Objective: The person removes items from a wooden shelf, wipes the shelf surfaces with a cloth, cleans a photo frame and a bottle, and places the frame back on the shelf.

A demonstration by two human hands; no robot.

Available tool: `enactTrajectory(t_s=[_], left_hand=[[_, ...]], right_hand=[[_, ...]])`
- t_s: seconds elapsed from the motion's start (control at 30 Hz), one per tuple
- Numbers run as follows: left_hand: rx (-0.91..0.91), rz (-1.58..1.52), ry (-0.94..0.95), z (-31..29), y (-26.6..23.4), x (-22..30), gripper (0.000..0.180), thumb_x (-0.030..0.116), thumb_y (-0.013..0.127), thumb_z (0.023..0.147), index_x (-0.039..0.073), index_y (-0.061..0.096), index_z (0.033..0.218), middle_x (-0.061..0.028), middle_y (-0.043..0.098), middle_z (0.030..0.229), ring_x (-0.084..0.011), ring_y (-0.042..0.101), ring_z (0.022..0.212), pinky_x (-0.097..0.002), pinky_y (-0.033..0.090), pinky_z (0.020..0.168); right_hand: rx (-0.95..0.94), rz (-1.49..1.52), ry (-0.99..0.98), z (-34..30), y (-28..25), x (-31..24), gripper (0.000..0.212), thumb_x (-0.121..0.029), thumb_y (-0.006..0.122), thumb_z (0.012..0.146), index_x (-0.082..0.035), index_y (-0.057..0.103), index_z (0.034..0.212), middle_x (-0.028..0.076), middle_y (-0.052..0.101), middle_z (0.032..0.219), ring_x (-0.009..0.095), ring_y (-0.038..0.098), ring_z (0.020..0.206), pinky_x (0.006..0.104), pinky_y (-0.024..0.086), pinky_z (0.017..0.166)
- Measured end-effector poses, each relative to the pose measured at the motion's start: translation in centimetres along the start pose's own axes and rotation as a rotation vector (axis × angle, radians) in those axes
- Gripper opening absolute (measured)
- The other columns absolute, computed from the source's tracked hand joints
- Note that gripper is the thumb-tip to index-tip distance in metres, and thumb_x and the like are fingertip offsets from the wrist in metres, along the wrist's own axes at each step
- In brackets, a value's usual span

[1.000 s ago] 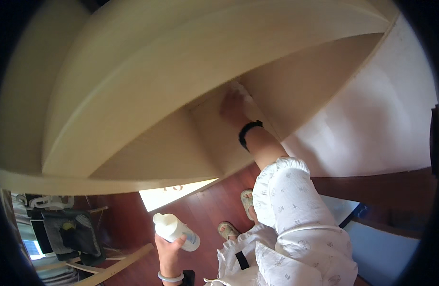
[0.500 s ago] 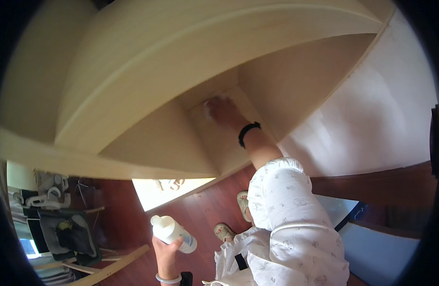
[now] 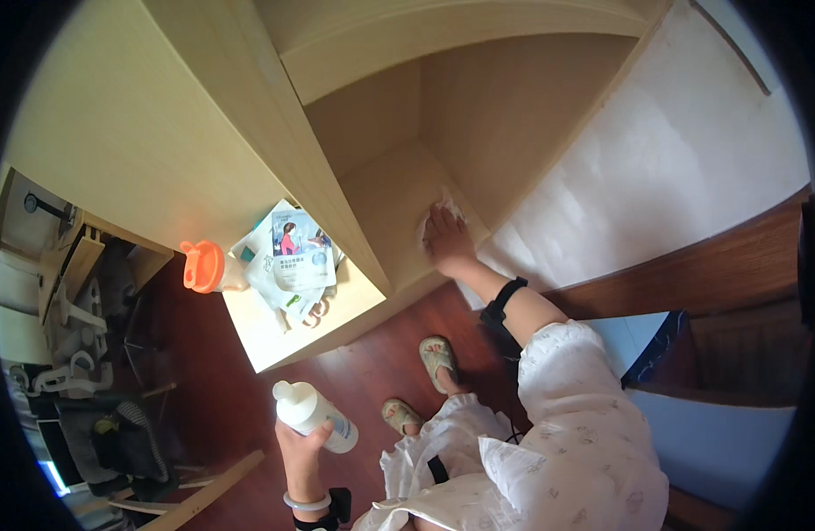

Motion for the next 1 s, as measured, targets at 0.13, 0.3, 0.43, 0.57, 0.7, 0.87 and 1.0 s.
enactTrajectory(t_s=[0.13,0.3,0.43,0.57,0.7,0.87,1.0], left_hand=[[0.029,-0.030,-0.010,0.0,0.6,0.9,0.053,0.014,0.073,0.061,0.000,0.051,0.107,-0.0087,0.061,0.090,-0.0179,0.060,0.082,-0.0314,0.048,0.075],[0.045,-0.030,0.025,1.0,1.6,2.5,0.054,0.014,0.074,0.061,-0.001,0.051,0.108,-0.0085,0.060,0.091,-0.0175,0.060,0.081,-0.0305,0.048,0.075],[0.112,-0.059,0.045,0.1,1.3,2.7,0.061,0.021,0.079,0.061,-0.001,0.050,0.109,-0.0099,0.062,0.090,-0.0190,0.061,0.082,-0.0316,0.049,0.075],[0.193,-0.069,0.057,-0.9,-0.9,2.3,0.064,0.023,0.080,0.061,-0.002,0.049,0.110,-0.0103,0.062,0.090,-0.0197,0.062,0.082,-0.0325,0.049,0.075],[0.028,-0.131,0.017,0.9,3.2,2.3,0.061,0.018,0.077,0.061,-0.001,0.049,0.111,-0.0092,0.060,0.091,-0.0190,0.060,0.082,-0.0320,0.048,0.075],[0.154,0.022,0.066,-0.8,-1.0,3.1,0.052,0.012,0.069,0.062,-0.001,0.052,0.109,-0.0053,0.056,0.092,-0.0156,0.055,0.082,-0.0299,0.046,0.075],[-0.016,-0.004,0.117,1.3,3.6,3.7,0.052,0.012,0.069,0.062,-0.001,0.052,0.110,-0.0053,0.056,0.093,-0.0156,0.055,0.083,-0.0299,0.045,0.076]], right_hand=[[-0.037,0.037,-0.083,3.1,-2.3,-0.8,0.052,-0.027,0.041,0.091,-0.002,0.036,0.135,0.015,0.026,0.147,0.030,0.024,0.135,0.0517,0.024,0.106],[-0.026,-0.159,0.293,12.9,-4.6,1.6,0.052,-0.029,0.042,0.092,-0.004,0.033,0.138,0.013,0.026,0.147,0.029,0.023,0.136,0.0507,0.023,0.107],[-0.004,-0.202,0.195,16.1,-9.7,-2.9,0.039,-0.024,0.042,0.090,-0.001,0.061,0.114,0.020,0.053,0.123,0.036,0.048,0.114,0.0514,0.037,0.091],[-0.002,-0.149,0.136,17.7,-6.2,-7.5,0.035,-0.023,0.046,0.087,-0.002,0.066,0.105,0.021,0.059,0.112,0.037,0.053,0.106,0.0502,0.038,0.088],[0.472,0.209,-0.274,16.7,-2.6,1.4,0.028,-0.021,0.051,0.079,-0.005,0.066,0.095,0.019,0.060,0.104,0.037,0.050,0.111,0.0565,0.036,0.090],[0.167,0.315,-0.529,8.7,-6.8,-13.9,0.043,-0.017,0.046,0.085,-0.002,0.047,0.126,0.017,0.041,0.134,0.034,0.035,0.127,0.0593,0.021,0.104],[0.178,0.299,-0.451,3.4,-5.1,-8.1,0.040,-0.018,0.047,0.084,-0.004,0.054,0.121,0.011,0.042,0.135,0.029,0.037,0.126,0.0539,0.022,0.106]])
Point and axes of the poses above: each hand's wrist, its own z-axis towards the middle knuckle, its own y-axis out of the palm, x = y × z, the point moved 7 cm from there along z, towards the middle knuckle
